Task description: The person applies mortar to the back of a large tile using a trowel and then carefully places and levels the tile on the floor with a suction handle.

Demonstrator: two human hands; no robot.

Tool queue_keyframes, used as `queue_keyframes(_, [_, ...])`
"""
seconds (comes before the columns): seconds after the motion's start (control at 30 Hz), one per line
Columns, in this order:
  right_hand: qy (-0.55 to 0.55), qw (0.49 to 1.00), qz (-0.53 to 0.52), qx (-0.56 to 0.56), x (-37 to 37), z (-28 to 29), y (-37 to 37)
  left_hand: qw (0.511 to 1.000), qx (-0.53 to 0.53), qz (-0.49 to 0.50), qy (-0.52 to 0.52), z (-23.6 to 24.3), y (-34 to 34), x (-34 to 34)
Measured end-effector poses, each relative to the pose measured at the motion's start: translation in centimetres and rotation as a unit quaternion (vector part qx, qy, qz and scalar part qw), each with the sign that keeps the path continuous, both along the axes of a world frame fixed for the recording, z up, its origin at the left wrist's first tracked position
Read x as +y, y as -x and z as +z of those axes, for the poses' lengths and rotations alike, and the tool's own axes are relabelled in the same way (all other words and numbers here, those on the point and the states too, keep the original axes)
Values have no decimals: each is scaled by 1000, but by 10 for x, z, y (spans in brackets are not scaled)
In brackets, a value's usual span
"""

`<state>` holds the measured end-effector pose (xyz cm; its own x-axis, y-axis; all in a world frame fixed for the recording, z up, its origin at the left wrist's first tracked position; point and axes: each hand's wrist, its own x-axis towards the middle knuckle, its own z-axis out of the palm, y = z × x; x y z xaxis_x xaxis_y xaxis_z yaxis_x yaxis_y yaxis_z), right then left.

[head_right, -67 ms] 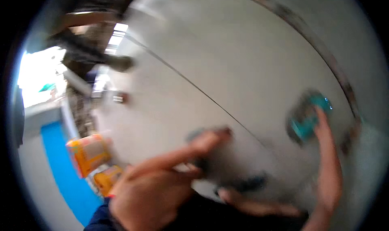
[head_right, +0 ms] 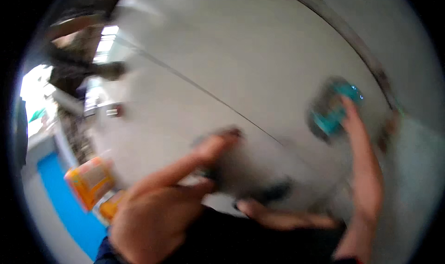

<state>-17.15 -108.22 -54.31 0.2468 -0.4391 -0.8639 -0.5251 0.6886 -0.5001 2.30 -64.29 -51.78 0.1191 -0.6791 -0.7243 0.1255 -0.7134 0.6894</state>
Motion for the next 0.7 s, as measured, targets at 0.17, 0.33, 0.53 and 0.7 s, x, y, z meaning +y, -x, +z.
queue_keyframes(0.17, [1, 1000, -6, -25, 10, -13, -59, 910, 229, 345, 3, 6, -12, 0])
queue_keyframes(0.33, [7, 999, 32, -24, 19, 5, -72, 916, 229, 331, 3, 2, -11, -1])
queue_keyframes(0.53, [-28, 998, 30, -57, 9, -9, -60, 933, 201, 297, -15, -10, -10, -4])
queue_keyframes(0.7, [-20, 997, 9, -67, 21, -7, -71, 924, 218, 316, 7, -27, -13, 9])
